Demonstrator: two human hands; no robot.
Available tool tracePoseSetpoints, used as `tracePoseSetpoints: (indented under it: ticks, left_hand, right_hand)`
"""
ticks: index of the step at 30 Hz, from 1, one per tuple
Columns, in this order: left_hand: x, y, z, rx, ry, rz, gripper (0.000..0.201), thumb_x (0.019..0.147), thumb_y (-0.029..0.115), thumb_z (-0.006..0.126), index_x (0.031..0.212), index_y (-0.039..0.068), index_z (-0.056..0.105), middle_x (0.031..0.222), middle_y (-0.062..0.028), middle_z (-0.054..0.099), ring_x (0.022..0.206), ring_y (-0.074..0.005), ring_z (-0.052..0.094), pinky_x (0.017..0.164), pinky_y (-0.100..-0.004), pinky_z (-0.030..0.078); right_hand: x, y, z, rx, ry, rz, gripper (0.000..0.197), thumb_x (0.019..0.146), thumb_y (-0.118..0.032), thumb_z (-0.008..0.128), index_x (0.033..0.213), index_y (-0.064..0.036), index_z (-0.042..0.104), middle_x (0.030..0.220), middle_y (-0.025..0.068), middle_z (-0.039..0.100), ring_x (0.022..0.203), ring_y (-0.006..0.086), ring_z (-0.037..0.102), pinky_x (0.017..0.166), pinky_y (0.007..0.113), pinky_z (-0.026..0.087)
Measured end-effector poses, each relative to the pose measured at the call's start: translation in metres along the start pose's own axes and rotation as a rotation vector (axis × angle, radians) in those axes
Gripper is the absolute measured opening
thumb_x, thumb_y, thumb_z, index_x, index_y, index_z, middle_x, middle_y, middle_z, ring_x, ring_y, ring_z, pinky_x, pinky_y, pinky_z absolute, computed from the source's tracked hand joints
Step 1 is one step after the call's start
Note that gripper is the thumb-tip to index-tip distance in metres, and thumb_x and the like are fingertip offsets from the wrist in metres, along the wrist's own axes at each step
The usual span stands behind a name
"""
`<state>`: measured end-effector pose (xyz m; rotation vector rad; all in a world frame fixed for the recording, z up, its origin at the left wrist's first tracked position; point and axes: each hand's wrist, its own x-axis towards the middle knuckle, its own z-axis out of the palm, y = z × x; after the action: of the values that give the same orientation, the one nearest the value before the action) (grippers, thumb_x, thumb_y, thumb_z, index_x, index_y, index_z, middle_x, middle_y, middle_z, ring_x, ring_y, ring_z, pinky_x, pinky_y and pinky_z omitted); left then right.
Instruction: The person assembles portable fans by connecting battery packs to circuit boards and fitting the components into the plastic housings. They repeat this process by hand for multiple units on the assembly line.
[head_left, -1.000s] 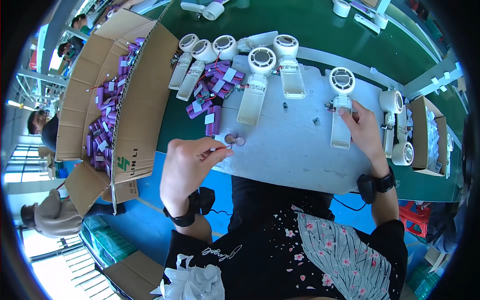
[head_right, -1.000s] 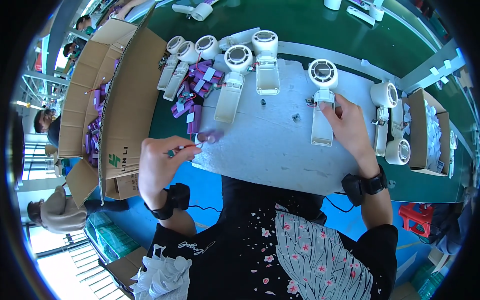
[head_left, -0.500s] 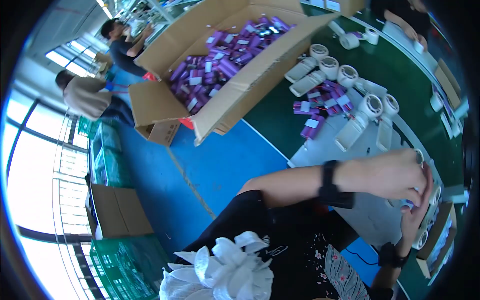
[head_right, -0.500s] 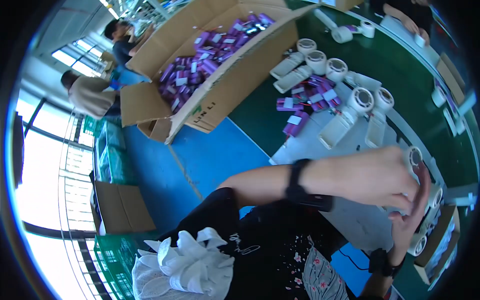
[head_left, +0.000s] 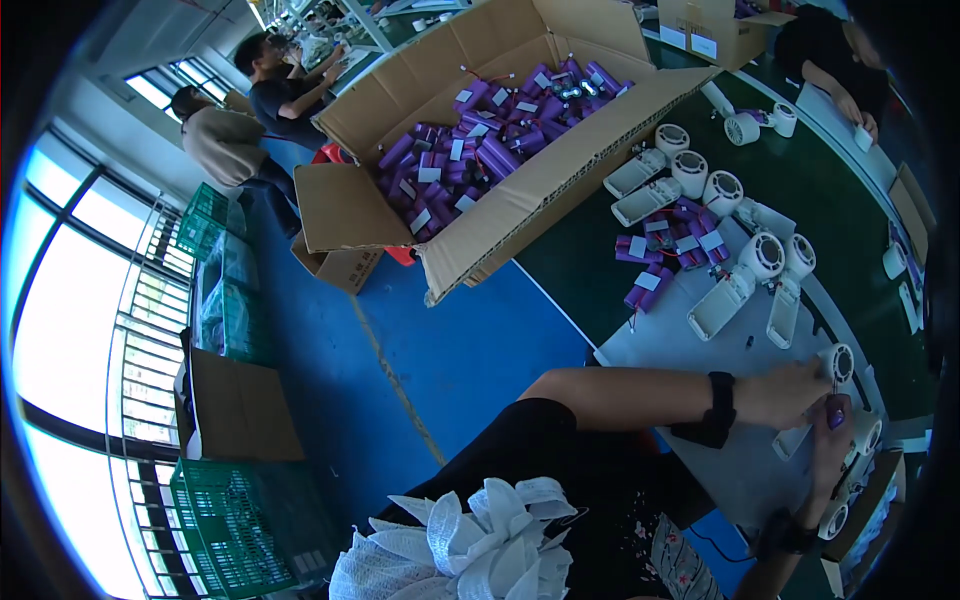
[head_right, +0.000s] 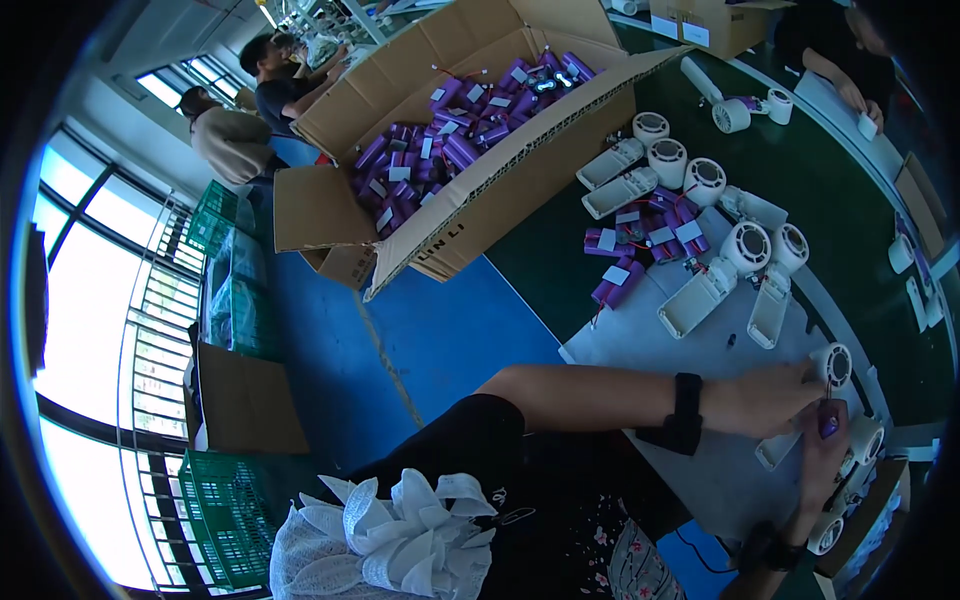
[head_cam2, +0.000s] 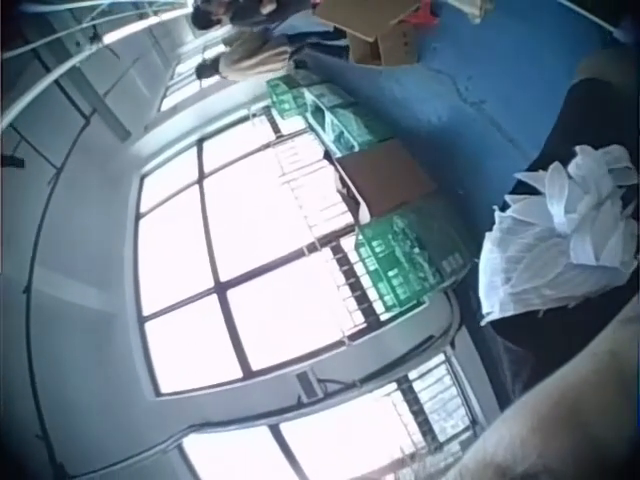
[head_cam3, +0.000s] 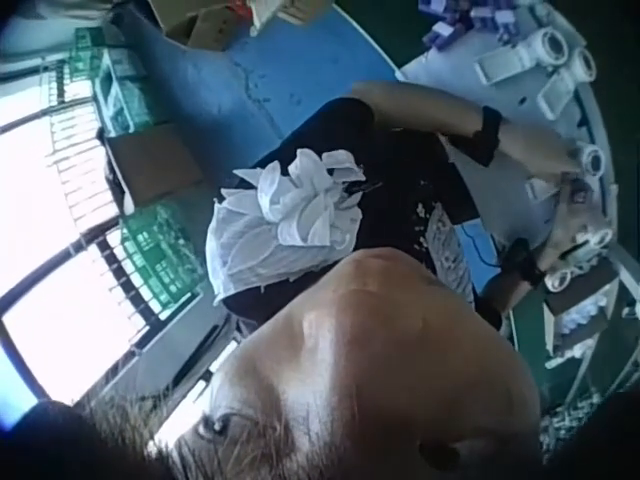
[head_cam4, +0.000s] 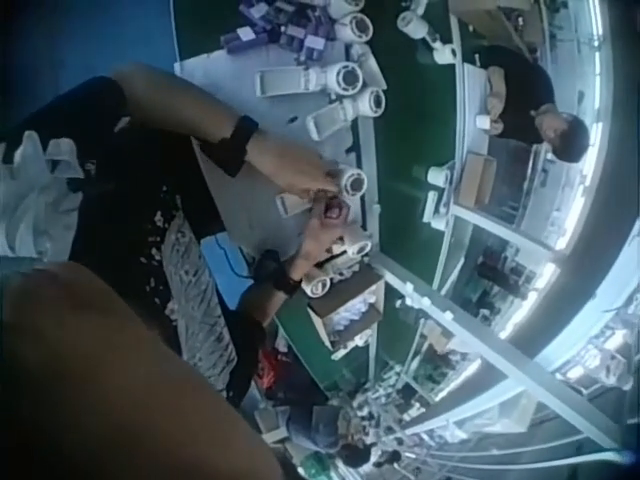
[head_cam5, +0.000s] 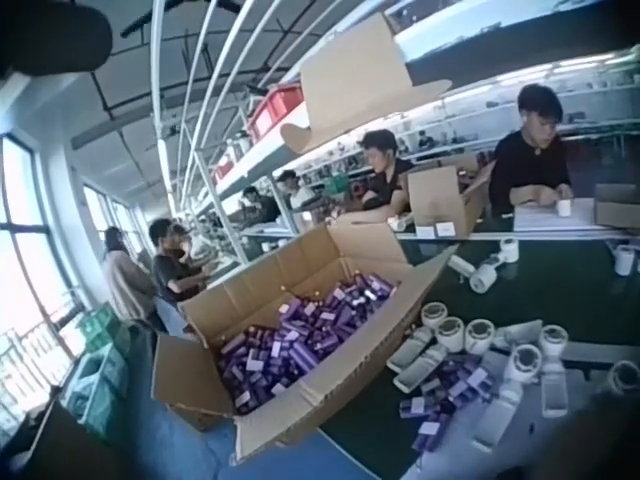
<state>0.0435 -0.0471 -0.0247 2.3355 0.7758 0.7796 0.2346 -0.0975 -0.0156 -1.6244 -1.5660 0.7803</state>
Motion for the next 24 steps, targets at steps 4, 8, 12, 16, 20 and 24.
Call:
tracePoseSetpoints:
  ticks: [4,8,12,16,20,24]
  left_hand:
    - [0.019,-0.015,-0.001,-0.135,-0.009,0.098,0.047,0.067,0.016,0.078,0.106,0.003,0.055,0.102,-0.0191,0.058,0.095,-0.0364,0.060,0.078,-0.0445,0.051]
    - [0.023,-0.011,-0.006,-0.171,-0.023,0.103,0.046,0.067,0.017,0.078,0.105,0.003,0.055,0.101,-0.0186,0.058,0.092,-0.0362,0.060,0.077,-0.0451,0.050]
    - [0.024,-0.019,-0.001,-0.205,-0.015,0.074,0.038,0.068,0.017,0.077,0.097,0.004,0.057,0.098,-0.0180,0.058,0.088,-0.0356,0.059,0.075,-0.0452,0.049]
    - [0.020,-0.031,0.000,-0.286,-0.062,0.103,0.030,0.070,0.017,0.076,0.087,0.003,0.057,0.094,-0.0174,0.059,0.086,-0.0354,0.059,0.073,-0.0451,0.048]
    - [0.017,-0.032,0.000,-0.385,-0.033,0.057,0.023,0.074,0.016,0.074,0.081,0.003,0.056,0.088,-0.0163,0.059,0.086,-0.0352,0.059,0.074,-0.0450,0.047]
    - [0.014,-0.024,-0.009,-0.384,-0.040,0.058,0.018,0.078,0.014,0.070,0.079,0.002,0.056,0.085,-0.0156,0.060,0.087,-0.0357,0.058,0.077,-0.0456,0.046]
  right_hand:
    - [0.002,0.001,0.004,-0.036,0.013,-0.028,0.013,0.091,-0.009,0.061,0.097,-0.0009,0.052,0.075,0.0005,0.046,0.068,0.0073,0.041,0.059,0.024,0.035]
    - [0.001,0.004,0.004,-0.058,0.076,-0.051,0.014,0.090,-0.008,0.062,0.095,-0.0004,0.051,0.074,0.0012,0.045,0.067,0.0081,0.040,0.058,0.024,0.034]
    - [0.001,0.007,0.006,-0.101,0.124,-0.059,0.014,0.089,-0.007,0.062,0.094,-0.0004,0.050,0.073,0.0021,0.044,0.066,0.0087,0.038,0.057,0.025,0.033]
    - [-0.002,-0.004,0.011,-0.149,0.128,-0.012,0.015,0.090,-0.007,0.062,0.090,-0.0013,0.048,0.072,0.0015,0.041,0.067,0.0083,0.037,0.056,0.025,0.032]
    - [-0.003,-0.006,0.010,-0.196,0.098,0.067,0.013,0.089,-0.005,0.061,0.091,-0.0010,0.048,0.074,0.0030,0.041,0.067,0.0100,0.036,0.057,0.027,0.031]
    - [-0.007,-0.004,0.009,-0.258,0.158,-0.048,0.011,0.088,-0.002,0.059,0.092,-0.0005,0.049,0.078,0.0057,0.043,0.069,0.0125,0.039,0.059,0.027,0.033]
